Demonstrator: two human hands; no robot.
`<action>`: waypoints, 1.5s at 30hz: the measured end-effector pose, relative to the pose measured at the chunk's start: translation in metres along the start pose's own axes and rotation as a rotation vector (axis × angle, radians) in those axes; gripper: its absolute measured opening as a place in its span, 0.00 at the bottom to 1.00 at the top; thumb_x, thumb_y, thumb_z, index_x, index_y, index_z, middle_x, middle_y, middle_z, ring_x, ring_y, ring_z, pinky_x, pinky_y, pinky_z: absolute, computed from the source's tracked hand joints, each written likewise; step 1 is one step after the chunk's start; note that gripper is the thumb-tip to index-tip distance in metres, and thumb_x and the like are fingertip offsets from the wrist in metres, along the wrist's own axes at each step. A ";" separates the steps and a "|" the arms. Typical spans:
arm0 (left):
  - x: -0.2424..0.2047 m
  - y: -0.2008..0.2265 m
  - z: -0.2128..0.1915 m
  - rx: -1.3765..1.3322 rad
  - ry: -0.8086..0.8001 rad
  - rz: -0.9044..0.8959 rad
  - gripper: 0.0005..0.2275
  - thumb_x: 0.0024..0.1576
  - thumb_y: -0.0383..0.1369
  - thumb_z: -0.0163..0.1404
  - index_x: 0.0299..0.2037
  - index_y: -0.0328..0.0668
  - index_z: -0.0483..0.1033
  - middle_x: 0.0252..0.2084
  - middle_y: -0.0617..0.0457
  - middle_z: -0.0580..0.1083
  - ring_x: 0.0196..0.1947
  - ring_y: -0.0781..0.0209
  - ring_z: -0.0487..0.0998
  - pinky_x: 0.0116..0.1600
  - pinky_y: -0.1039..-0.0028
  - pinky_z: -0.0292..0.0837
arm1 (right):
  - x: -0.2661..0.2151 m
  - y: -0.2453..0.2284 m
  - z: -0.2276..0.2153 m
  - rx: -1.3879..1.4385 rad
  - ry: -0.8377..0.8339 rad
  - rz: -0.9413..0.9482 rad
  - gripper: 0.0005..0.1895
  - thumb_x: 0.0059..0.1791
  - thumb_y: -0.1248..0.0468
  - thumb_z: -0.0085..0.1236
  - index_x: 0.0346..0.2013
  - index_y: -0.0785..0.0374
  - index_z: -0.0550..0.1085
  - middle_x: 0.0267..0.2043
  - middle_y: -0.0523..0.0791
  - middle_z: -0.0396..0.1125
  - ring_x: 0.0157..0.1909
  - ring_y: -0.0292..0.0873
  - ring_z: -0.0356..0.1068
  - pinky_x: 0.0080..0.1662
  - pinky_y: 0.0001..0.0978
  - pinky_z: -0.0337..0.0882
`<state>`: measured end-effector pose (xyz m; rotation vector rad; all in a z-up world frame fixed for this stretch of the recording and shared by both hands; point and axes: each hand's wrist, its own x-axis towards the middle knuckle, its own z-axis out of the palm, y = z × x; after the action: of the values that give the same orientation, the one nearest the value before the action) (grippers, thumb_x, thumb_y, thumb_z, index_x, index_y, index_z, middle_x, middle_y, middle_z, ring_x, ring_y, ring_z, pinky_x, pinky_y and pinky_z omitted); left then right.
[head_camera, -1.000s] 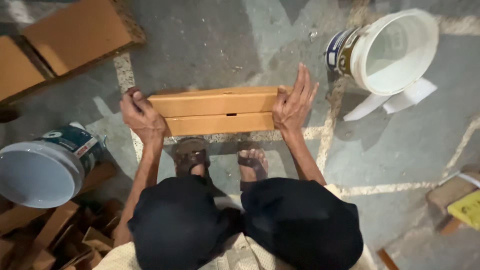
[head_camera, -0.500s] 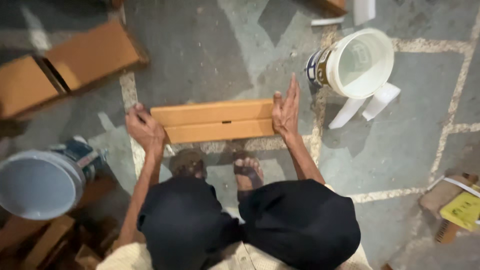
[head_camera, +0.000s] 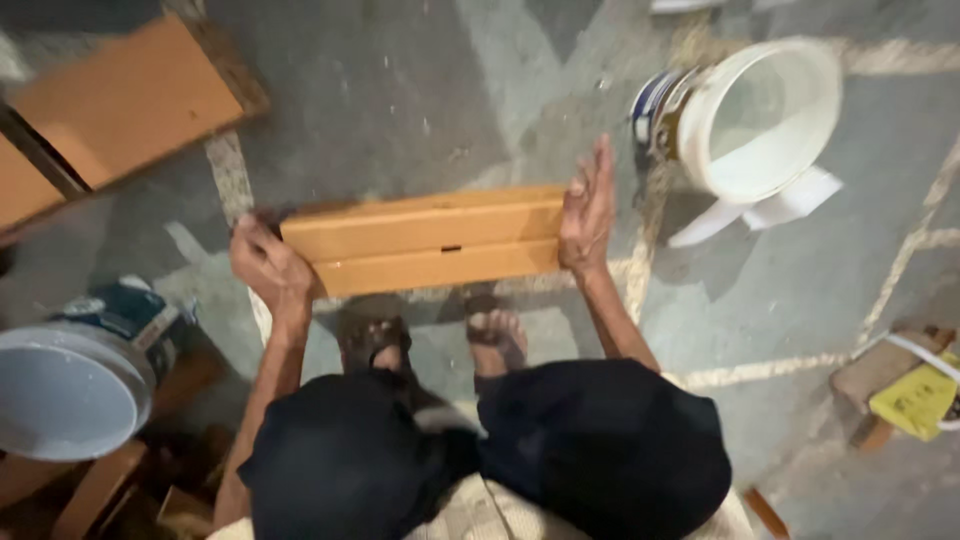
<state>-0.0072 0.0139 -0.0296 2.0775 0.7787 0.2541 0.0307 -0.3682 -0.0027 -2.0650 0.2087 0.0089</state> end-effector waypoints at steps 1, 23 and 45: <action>0.000 0.004 0.000 -0.016 0.008 -0.013 0.27 0.72 0.49 0.36 0.43 0.27 0.77 0.38 0.41 0.77 0.39 0.51 0.77 0.47 0.64 0.72 | 0.004 0.002 0.000 -0.001 0.026 -0.046 0.44 0.60 0.35 0.37 0.79 0.63 0.47 0.80 0.61 0.47 0.77 0.60 0.59 0.72 0.51 0.64; 0.003 -0.001 0.000 -0.087 -0.007 -0.191 0.36 0.69 0.56 0.27 0.39 0.27 0.79 0.33 0.43 0.78 0.35 0.55 0.79 0.45 0.67 0.74 | 0.012 0.031 -0.010 0.348 -0.049 0.224 0.51 0.53 0.26 0.32 0.79 0.57 0.44 0.78 0.58 0.48 0.77 0.58 0.54 0.74 0.51 0.55; 0.004 0.002 0.000 -0.130 -0.038 -0.195 0.40 0.66 0.62 0.26 0.39 0.25 0.79 0.32 0.43 0.79 0.35 0.54 0.80 0.45 0.67 0.76 | 0.011 0.015 -0.012 0.268 -0.061 0.273 0.54 0.50 0.23 0.25 0.78 0.57 0.46 0.77 0.61 0.49 0.77 0.60 0.54 0.73 0.53 0.57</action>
<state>-0.0026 0.0156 -0.0285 1.8653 0.9104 0.1530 0.0382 -0.3869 -0.0113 -1.7546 0.4296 0.2007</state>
